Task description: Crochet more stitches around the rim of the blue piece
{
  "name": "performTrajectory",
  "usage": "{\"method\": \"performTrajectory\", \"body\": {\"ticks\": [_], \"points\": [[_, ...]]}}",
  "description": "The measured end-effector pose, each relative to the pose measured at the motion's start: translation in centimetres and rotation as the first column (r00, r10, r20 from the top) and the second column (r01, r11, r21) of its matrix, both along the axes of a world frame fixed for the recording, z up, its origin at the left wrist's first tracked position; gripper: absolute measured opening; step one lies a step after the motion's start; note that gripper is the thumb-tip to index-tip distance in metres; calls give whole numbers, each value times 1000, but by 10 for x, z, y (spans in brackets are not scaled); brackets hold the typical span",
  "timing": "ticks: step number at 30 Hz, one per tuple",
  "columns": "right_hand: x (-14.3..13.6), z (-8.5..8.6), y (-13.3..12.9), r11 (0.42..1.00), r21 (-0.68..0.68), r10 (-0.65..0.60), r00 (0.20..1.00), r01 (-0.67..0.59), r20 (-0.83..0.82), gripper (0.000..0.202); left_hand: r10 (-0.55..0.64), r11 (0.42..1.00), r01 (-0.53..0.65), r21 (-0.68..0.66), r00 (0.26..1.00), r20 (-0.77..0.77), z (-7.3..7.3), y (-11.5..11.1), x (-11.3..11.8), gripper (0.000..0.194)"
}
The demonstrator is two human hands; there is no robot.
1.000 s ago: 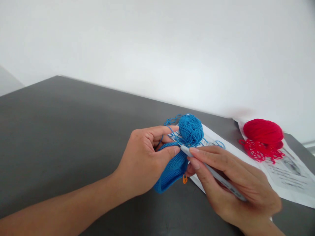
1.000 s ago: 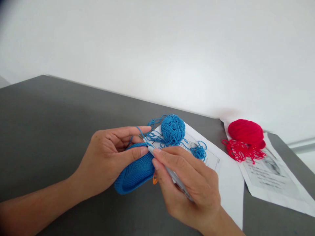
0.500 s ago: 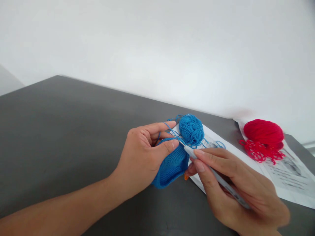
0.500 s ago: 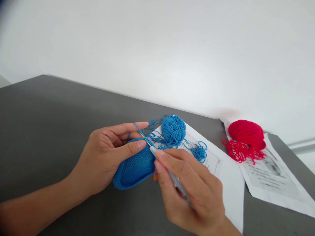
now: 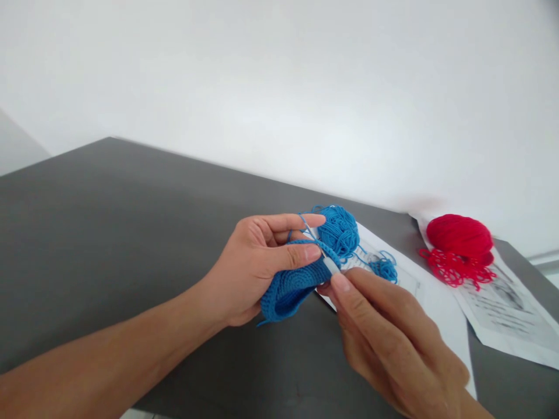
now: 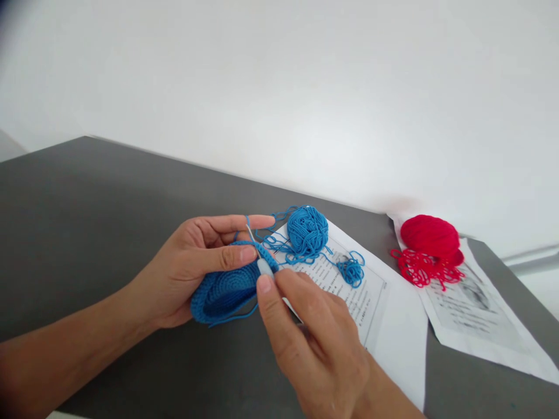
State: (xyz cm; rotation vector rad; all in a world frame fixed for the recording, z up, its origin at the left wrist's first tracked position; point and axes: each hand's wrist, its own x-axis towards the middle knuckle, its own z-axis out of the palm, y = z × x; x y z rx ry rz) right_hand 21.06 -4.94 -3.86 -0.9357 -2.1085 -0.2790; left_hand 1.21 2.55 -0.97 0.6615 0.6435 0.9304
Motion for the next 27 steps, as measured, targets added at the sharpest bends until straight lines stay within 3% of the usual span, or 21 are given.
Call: {"method": "performTrajectory", "body": {"ticks": [3, 6, 11, 21, 27], "points": [[2, 4, 8, 989, 147, -49, 981, 21, 189, 31, 4, 1000, -3, 30, 999, -37, 1, 1, -2, 46], [1, 10, 14, 984, 177, -43, 987, 15, 154, 34, 27, 999, -23, 44, 996, -88, 2, 3, -2, 47], [4, 14, 11, 995, 104, -31, 984, 13, 177, 42, 102, 992, -85, 94, 975, -198, 1, 6, -3, 39], [12, 33, 12, 990, 30, 118, 927, -138, 357, 31, 155, 965, -47, 259, 898, -412, -4, 10, -4, 41], [23, 30, 15, 994, 71, 68, 969, -88, 237, 25, 191, 926, 19, 378, 839, -510, -3, 10, -4, 26]]}}
